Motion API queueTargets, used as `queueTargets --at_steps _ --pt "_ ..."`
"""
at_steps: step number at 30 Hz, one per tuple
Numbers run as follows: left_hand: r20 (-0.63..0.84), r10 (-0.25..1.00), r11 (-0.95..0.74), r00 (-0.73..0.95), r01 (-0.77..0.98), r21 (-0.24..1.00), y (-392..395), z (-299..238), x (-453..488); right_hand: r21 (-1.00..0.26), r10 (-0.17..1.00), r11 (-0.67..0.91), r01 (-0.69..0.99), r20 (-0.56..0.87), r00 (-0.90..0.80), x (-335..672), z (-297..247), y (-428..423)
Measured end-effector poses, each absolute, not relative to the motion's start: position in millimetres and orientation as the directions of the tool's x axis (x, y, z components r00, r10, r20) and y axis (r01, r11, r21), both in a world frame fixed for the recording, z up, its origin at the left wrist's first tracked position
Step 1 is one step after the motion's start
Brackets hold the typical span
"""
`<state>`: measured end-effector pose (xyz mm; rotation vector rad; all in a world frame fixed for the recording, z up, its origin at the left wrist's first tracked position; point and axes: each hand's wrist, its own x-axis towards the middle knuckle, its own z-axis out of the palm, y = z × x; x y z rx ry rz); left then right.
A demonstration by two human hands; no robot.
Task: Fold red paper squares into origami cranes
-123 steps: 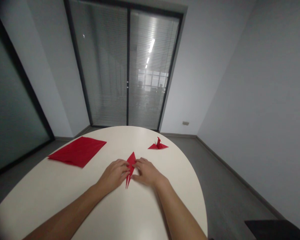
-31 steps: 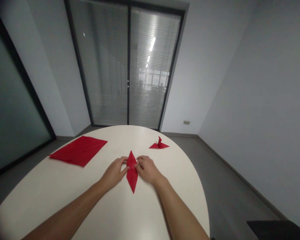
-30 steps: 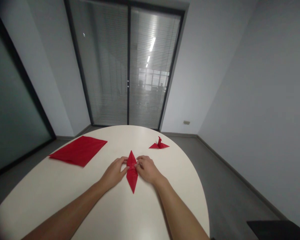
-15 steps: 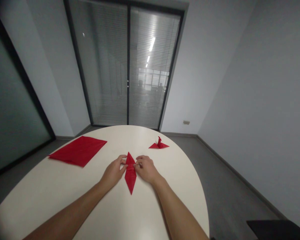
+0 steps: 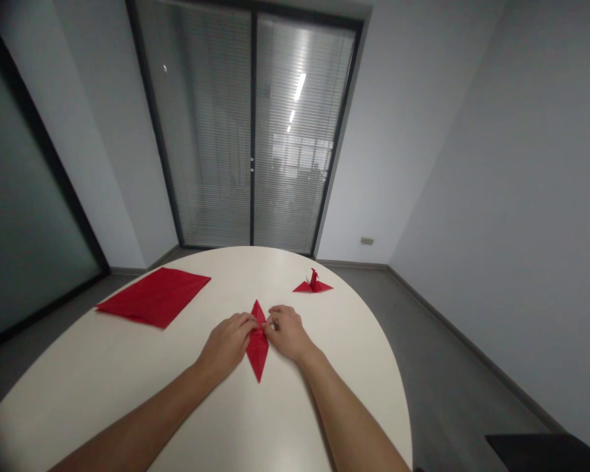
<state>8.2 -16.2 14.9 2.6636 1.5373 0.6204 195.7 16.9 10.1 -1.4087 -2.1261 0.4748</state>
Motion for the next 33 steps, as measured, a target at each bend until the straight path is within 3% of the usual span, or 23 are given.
queueTargets --at_steps 7,17,24,33 --pt "0.179 0.865 -0.485 0.468 0.872 0.068 -26.0 24.1 16.6 -0.503 0.911 0.411 0.761 0.255 -0.323 194.4 7.4 18.4" --pt "0.162 0.879 -0.451 0.449 0.892 -0.028 -37.7 24.0 28.7 -0.485 0.911 0.397 0.779 0.311 -0.27 189.9 9.2 15.5" --pt "0.206 0.868 -0.461 0.453 0.887 -0.007 -41.5 19.4 33.3 -0.469 0.847 0.526 0.709 0.362 -0.389 194.6 11.7 20.2" --pt "0.192 0.862 -0.474 0.469 0.88 -0.025 -46.2 21.7 35.3 -0.36 0.705 0.709 0.607 0.34 -0.622 215.6 18.6 20.3"
